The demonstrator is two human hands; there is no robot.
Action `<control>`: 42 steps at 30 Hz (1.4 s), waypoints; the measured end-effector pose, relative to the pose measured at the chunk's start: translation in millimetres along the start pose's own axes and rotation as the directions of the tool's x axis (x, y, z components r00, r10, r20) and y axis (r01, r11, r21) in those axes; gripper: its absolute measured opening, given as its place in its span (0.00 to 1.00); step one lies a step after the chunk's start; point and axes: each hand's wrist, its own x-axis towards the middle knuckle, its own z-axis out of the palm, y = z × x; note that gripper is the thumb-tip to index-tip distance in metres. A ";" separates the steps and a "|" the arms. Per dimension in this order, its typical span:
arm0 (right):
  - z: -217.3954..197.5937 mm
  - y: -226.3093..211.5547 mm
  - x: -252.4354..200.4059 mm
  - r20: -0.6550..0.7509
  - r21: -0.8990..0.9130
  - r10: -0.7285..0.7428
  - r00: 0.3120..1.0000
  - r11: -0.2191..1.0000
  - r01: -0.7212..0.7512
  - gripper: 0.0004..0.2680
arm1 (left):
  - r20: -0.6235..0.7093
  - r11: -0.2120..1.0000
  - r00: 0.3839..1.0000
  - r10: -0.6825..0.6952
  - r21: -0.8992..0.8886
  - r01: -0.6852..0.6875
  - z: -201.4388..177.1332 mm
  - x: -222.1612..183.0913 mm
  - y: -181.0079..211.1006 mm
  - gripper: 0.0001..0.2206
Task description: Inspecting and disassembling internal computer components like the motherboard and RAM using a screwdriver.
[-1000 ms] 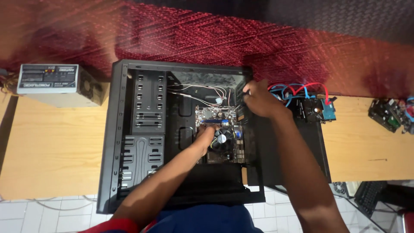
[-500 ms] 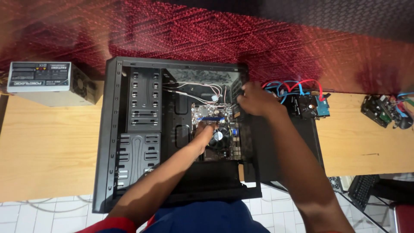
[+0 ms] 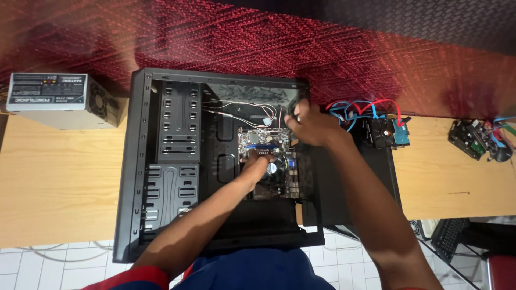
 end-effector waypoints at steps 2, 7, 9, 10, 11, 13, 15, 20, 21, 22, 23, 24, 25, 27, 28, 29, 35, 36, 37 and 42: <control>9.4 8.1 8.9 -0.010 -0.021 0.014 1.000 1.000 -0.014 0.18 | 0.003 1.000 1.000 0.023 -0.010 -0.022 -7.3 -9.6 2.6 0.35; 26.1 25.3 29.0 -0.101 0.010 -0.062 0.993 0.998 0.063 0.16 | -0.004 1.000 1.000 0.028 -0.004 -0.028 -4.1 9.8 -9.0 0.36; 27.0 27.7 30.3 -0.168 0.003 -0.093 0.981 0.996 0.094 0.13 | -0.005 1.000 1.000 0.031 -0.006 -0.031 -4.7 4.5 -6.3 0.37; 28.1 31.9 34.2 -0.244 -0.051 -0.112 0.963 0.993 0.102 0.13 | -0.010 0.999 0.999 0.034 -0.005 -0.034 -4.8 0.2 -3.1 0.36; 29.2 35.5 38.3 -0.315 -0.106 -0.136 0.939 0.989 0.107 0.12 | -0.016 0.999 0.999 0.037 -0.004 -0.037 -5.6 -4.3 0.2 0.34; 33.8 45.4 46.5 -0.367 -0.061 -0.170 0.914 0.985 0.159 0.12 | -0.005 1.000 1.000 0.029 -0.008 -0.030 -7.6 -14.5 5.5 0.34; 37.9 51.6 50.9 -0.418 -0.018 -0.198 0.887 0.978 0.209 0.12 | 0.008 1.000 1.000 0.020 -0.012 -0.020 -8.6 -20.1 8.0 0.35; 45.6 60.6 54.1 -0.552 -0.049 -0.253 0.794 0.961 0.272 0.09 | 0.007 0.999 0.999 0.041 -0.008 -0.041 -9.3 -24.8 9.5 0.33; 44.9 64.4 55.5 -0.552 -0.048 -0.251 0.795 0.961 0.271 0.09 | 0.008 0.999 0.999 0.040 -0.007 -0.040 -8.2 -24.2 9.0 0.33; 44.3 67.9 56.7 -0.580 -0.047 -0.282 0.764 0.948 0.315 0.09 | 0.009 0.999 0.999 0.047 -0.013 -0.047 -7.3 -23.7 8.4 0.32; 43.0 70.4 59.0 -0.607 -0.050 -0.315 0.729 0.931 0.361 0.09 | 0.007 0.998 0.998 0.055 -0.021 -0.055 -7.2 -23.0 8.3 0.31; 43.8 71.3 59.4 -0.607 -0.050 -0.317 0.729 0.930 0.363 0.09 | 0.005 0.998 0.998 0.055 -0.022 -0.055 -7.9 -20.6 7.4 0.31; 45.5 72.9 58.6 -0.597 -0.031 -0.304 0.743 0.934 0.357 0.09 | 0.005 0.998 0.998 0.057 -0.015 -0.057 -7.7 -19.0 5.4 0.33; 49.5 76.6 59.1 -0.585 -0.012 -0.290 0.758 0.937 0.349 0.10 | 0.005 0.998 0.998 0.059 -0.008 -0.059 -6.7 -15.1 2.5 0.34; 51.8 78.6 60.2 -0.592 -0.022 -0.281 0.755 0.942 0.334 0.11 | 0.006 0.998 0.998 0.056 0.000 -0.056 -6.1 -12.8 1.5 0.34; 54.8 80.0 61.3 -0.597 -0.032 -0.275 0.753 0.947 0.320 0.12 | 0.005 0.999 0.999 0.052 0.007 -0.052 -5.6 -11.1 -0.3 0.33; 51.6 59.3 50.5 -0.564 0.072 -0.163 0.810 0.967 0.245 0.20 | 0.042 0.998 0.998 0.046 0.033 -0.047 -10.5 -17.5 4.5 0.42; 54.9 60.6 53.6 -0.565 0.072 -0.164 0.809 0.966 0.247 0.20 | 0.041 0.998 0.998 0.047 0.033 -0.048 -10.9 -17.7 4.8 0.42; 58.6 62.1 56.4 -0.644 0.033 -0.220 0.733 0.949 0.314 0.16 | 0.035 0.998 0.998 0.057 0.030 -0.058 -11.1 -17.9 4.8 0.38; 59.5 70.0 67.7 -0.733 -0.029 -0.361 0.577 0.864 0.503 0.06 | 0.029 0.998 0.998 0.052 0.039 -0.053 -16.0 -25.5 10.0 0.34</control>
